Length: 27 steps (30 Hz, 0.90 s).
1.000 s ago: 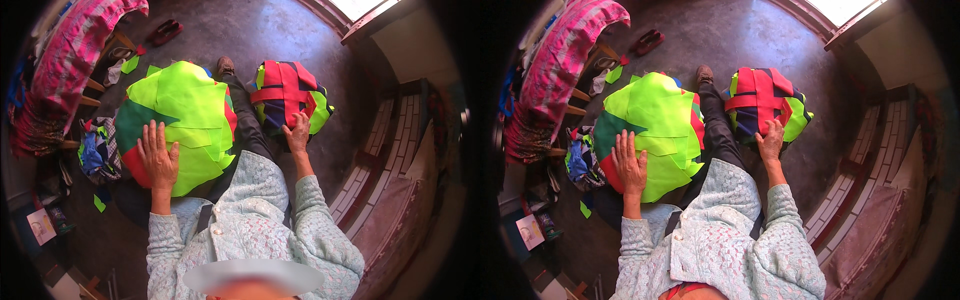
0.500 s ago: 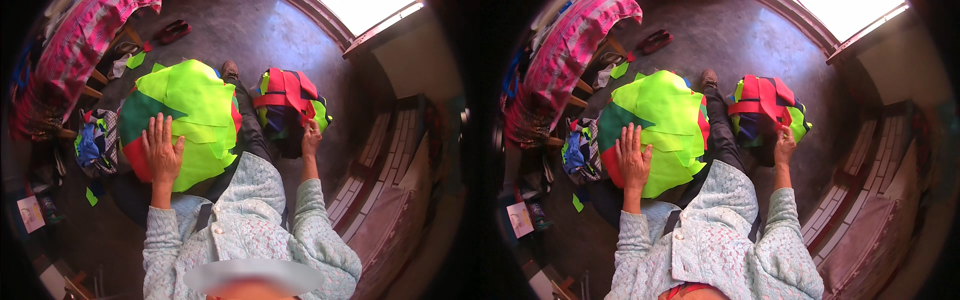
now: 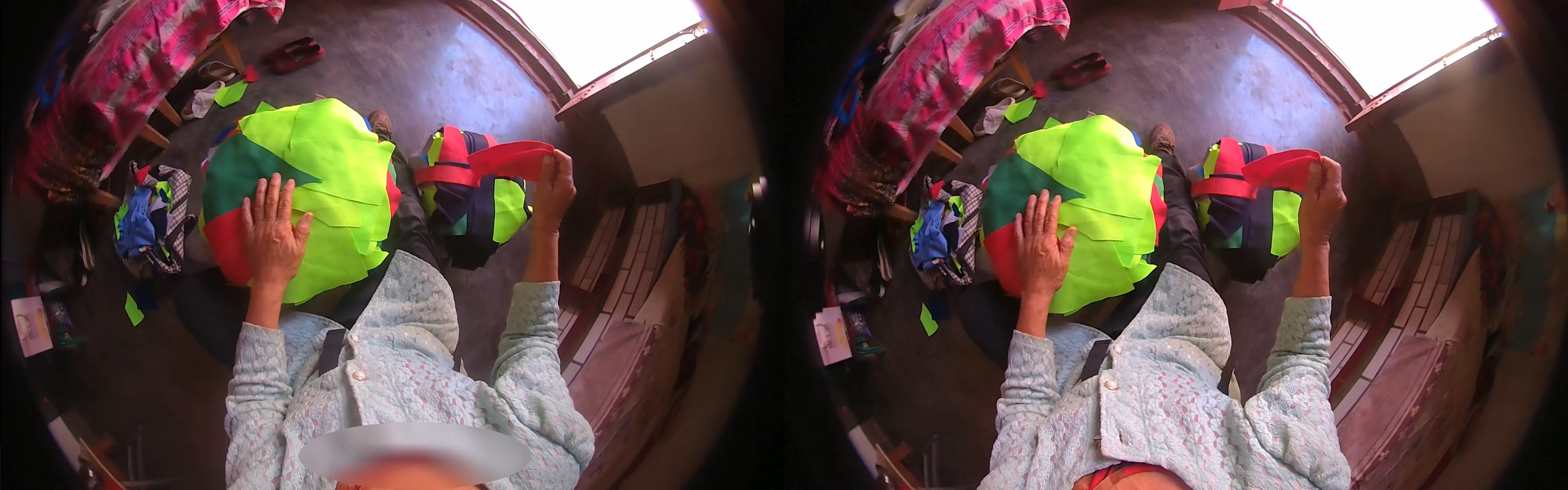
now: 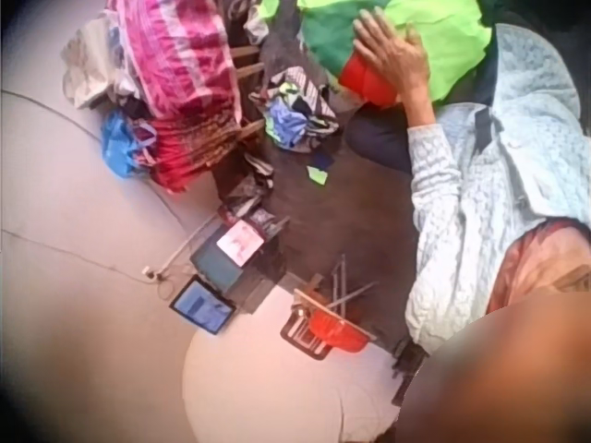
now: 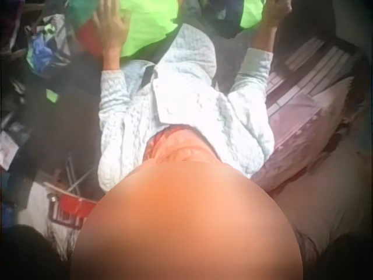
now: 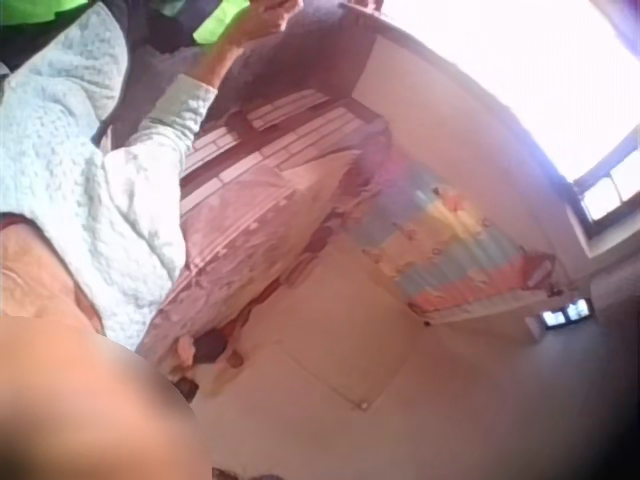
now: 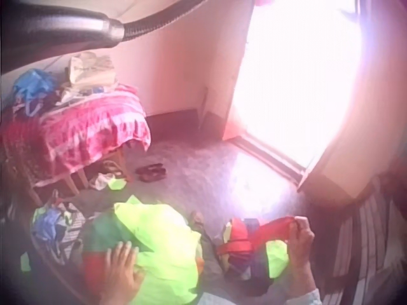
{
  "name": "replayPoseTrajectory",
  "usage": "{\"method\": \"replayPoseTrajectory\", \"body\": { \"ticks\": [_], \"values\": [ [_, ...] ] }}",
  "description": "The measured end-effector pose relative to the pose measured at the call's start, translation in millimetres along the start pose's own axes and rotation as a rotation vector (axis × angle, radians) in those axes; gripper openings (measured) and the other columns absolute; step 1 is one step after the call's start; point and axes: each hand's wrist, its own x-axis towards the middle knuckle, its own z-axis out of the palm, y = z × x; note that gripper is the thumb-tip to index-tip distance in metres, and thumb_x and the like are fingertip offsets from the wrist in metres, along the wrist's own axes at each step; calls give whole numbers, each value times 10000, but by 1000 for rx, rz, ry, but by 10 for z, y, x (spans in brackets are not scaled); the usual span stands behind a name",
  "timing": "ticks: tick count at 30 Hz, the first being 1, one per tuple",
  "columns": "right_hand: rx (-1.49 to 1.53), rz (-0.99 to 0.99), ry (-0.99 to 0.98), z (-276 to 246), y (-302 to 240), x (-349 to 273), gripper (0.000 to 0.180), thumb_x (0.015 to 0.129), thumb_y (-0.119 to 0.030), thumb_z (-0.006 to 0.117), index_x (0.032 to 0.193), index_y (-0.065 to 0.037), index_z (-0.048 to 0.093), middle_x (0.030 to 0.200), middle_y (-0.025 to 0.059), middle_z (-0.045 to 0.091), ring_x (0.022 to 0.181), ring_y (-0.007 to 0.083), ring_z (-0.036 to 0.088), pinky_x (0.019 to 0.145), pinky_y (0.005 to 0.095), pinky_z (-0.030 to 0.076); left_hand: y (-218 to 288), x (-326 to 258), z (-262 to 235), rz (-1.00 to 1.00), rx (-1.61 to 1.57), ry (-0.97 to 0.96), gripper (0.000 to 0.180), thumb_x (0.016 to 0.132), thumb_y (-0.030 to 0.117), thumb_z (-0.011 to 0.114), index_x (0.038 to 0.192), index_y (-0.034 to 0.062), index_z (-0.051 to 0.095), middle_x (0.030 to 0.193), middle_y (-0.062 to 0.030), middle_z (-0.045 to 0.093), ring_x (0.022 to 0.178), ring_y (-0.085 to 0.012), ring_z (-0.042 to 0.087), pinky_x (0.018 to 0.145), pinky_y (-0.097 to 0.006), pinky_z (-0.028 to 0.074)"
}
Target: The person assembles a spherical craft object by hand, layering and smoothing colorful fabric pieces onto a base. They repeatedly pick up fabric strips and patches, press them into place, and adjust the surface to form a multi-colored sphere.
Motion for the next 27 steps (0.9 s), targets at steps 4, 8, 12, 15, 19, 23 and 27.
{"method": "replayPoseTrajectory", "body": {
  "ticks": [4,8,12,15,19,23,27],
  "values": [
    [260,-64,-65,-113,-542,168,159,933,-178,618,1022,-47,632,800,65,673,729,101,632,663,262,505,-26,-9,26,8,-34,32,576,946,457,461,1400,103,444,1493,-96,371,1379,-293,325,1122,-517,222],
    [311,-194,-283,-278,-1053,298,152,903,-142,641,999,-25,649,812,58,683,740,65,621,664,241,498,-53,-23,50,0,-134,56,609,941,491,464,1397,87,439,1487,-115,372,1385,-309,313,1124,-521,210],
    [396,-234,-561,-435,-1714,332,158,896,-140,633,982,-8,641,782,55,664,725,68,605,667,242,488,-28,45,-106,39,-399,141,707,888,519,572,1408,67,414,1478,-145,370,1395,-326,302,1128,-502,205],
    [595,-244,-776,-451,-2174,284,147,891,-119,630,982,-3,643,770,42,649,723,65,591,672,242,482,173,143,-631,113,-731,169,779,814,507,677,1400,63,418,1459,-148,394,1388,-325,318,1123,-480,229],
    [821,-301,-959,-456,-2603,228,146,913,-92,617,1013,11,639,844,25,650,776,71,594,701,231,485,440,273,-915,129,-1348,6,892,687,313,847,1412,57,394,1375,-134,487,1282,-258,459,1035,-379,384],
    [1351,-188,-898,-374,-2761,281,236,956,-127,591,1128,34,597,947,51,666,862,95,632,778,236,507,418,215,-1066,-76,-1605,-378,670,690,108,848,1277,32,534,1193,-53,599,1100,-131,557,873,-301,477],
    [1496,-149,-821,-367,-3042,311,243,976,-154,550,1149,11,591,1031,76,675,911,131,658,765,245,526,335,33,-861,-16,-1695,-354,605,722,148,831,1258,47,569,1212,-16,608,1064,-88,575,938,-296,452]
  ]
}}
